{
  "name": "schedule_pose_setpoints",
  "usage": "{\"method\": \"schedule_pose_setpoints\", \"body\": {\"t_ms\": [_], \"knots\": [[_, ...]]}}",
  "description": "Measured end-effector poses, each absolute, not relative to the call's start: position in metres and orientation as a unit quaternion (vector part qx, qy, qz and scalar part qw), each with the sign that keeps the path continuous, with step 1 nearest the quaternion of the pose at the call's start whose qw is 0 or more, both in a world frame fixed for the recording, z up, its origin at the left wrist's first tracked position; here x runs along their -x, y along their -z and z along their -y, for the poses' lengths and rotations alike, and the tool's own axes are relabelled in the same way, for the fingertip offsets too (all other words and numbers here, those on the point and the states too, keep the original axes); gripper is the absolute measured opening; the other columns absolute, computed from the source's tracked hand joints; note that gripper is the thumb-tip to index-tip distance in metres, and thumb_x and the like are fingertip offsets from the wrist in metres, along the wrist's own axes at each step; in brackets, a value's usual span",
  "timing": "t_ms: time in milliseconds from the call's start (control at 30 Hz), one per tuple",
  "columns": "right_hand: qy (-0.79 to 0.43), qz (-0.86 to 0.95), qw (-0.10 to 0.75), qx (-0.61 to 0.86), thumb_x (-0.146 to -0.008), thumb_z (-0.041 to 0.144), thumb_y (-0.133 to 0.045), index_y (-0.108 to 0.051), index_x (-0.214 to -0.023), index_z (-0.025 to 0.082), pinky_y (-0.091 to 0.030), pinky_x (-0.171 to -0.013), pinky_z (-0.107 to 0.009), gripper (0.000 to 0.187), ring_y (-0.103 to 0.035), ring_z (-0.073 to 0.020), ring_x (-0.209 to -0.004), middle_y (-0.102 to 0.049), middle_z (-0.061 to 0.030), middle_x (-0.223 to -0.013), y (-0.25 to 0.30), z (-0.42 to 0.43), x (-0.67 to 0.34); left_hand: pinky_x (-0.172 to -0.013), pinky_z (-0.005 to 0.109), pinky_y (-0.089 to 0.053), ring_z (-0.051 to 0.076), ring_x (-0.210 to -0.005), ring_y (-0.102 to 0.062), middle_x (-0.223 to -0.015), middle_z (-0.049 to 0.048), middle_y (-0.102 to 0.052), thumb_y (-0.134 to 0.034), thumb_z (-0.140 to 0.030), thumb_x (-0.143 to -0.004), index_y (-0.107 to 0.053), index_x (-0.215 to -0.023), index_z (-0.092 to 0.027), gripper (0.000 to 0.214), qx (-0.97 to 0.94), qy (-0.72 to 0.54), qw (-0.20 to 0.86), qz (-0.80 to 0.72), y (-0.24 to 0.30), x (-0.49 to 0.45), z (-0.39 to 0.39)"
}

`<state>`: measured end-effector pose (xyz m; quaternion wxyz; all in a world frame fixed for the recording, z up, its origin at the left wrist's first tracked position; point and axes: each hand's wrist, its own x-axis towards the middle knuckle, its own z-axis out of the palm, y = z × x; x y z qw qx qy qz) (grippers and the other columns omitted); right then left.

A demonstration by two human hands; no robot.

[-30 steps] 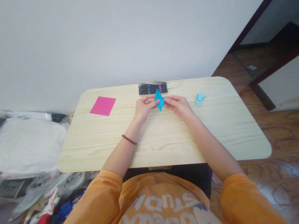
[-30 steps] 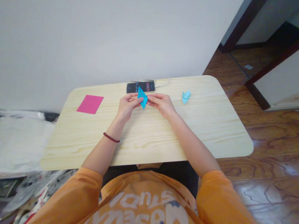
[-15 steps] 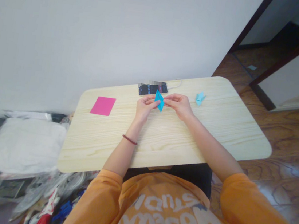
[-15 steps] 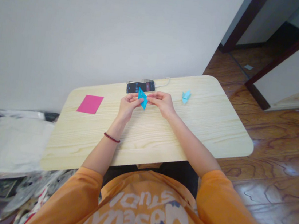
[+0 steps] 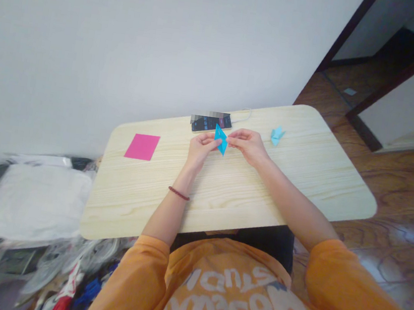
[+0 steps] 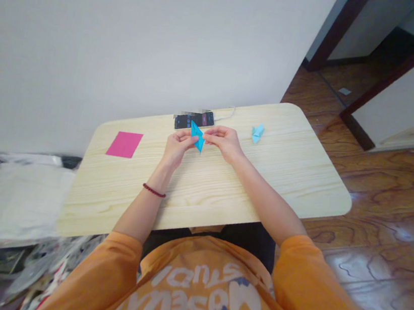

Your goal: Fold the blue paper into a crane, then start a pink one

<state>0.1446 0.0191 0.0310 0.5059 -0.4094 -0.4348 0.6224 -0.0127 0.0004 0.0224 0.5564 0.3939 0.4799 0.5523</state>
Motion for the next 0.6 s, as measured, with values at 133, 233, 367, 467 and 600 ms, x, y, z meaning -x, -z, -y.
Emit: {"method": "schedule_pose_setpoints", "body": {"t_ms": [133, 233, 367, 467, 600], "knots": [[-0.642, 0.432, 0.502, 0.387, -0.046, 0.034, -0.090, -0.071, -0.069, 0.017, -0.053, -0.068, -0.028, 0.034, -0.061, -0.0110, -0.062, -0.070, -0.0014, -0.068, -0.0351, -0.0182, -0.1451, -0.074, 0.031, -0.055, 0.017, -0.071, -0.070, -0.075, 0.0048, -0.073, -0.083, -0.030, -0.055, -0.069, -0.078, -0.015, 0.031, -0.387, -0.556, 0.567, -0.469, -0.0213, 0.0138, -0.0017], [-0.654, 0.424, 0.499, 0.378, -0.050, 0.034, -0.089, -0.072, -0.071, 0.017, -0.053, -0.070, -0.029, 0.032, -0.062, -0.0113, -0.063, -0.070, -0.0018, -0.069, -0.0389, -0.0170, -0.1451, -0.073, 0.030, -0.055, 0.016, -0.070, -0.069, -0.076, 0.0043, -0.073, -0.083, -0.030, -0.056, -0.069, -0.078, -0.015, 0.030, -0.382, -0.558, 0.574, -0.463, -0.0221, 0.0147, -0.0017], [-0.648, 0.428, 0.498, 0.387, -0.049, 0.037, -0.089, -0.072, -0.073, 0.018, -0.053, -0.069, -0.029, 0.035, -0.061, -0.0116, -0.063, -0.070, -0.0014, -0.070, -0.0393, -0.0164, -0.1448, -0.073, 0.029, -0.055, 0.016, -0.072, -0.069, -0.076, 0.0038, -0.073, -0.083, -0.030, -0.056, -0.069, -0.079, -0.015, 0.031, -0.381, -0.557, 0.570, -0.469, -0.0240, 0.0149, -0.0005], [-0.638, 0.441, 0.498, 0.388, -0.046, 0.038, -0.090, -0.072, -0.075, 0.019, -0.051, -0.066, -0.027, 0.039, -0.061, -0.0117, -0.064, -0.071, -0.0012, -0.071, -0.0365, -0.0170, -0.1446, -0.071, 0.029, -0.054, 0.015, -0.069, -0.068, -0.074, 0.0035, -0.073, -0.083, -0.031, -0.056, -0.069, -0.079, -0.015, 0.031, -0.389, -0.555, 0.566, -0.470, -0.0248, 0.0142, 0.0002], [-0.629, 0.452, 0.496, 0.393, -0.046, 0.035, -0.089, -0.069, -0.071, 0.019, -0.048, -0.061, -0.026, 0.036, -0.057, -0.0102, -0.059, -0.067, 0.0002, -0.064, -0.0340, -0.0180, -0.1448, -0.069, 0.029, -0.054, 0.015, -0.066, -0.068, -0.072, 0.0032, -0.073, -0.083, -0.029, -0.054, -0.069, -0.077, -0.015, 0.031, -0.394, -0.551, 0.559, -0.478, -0.0246, 0.0127, 0.0003]]}}
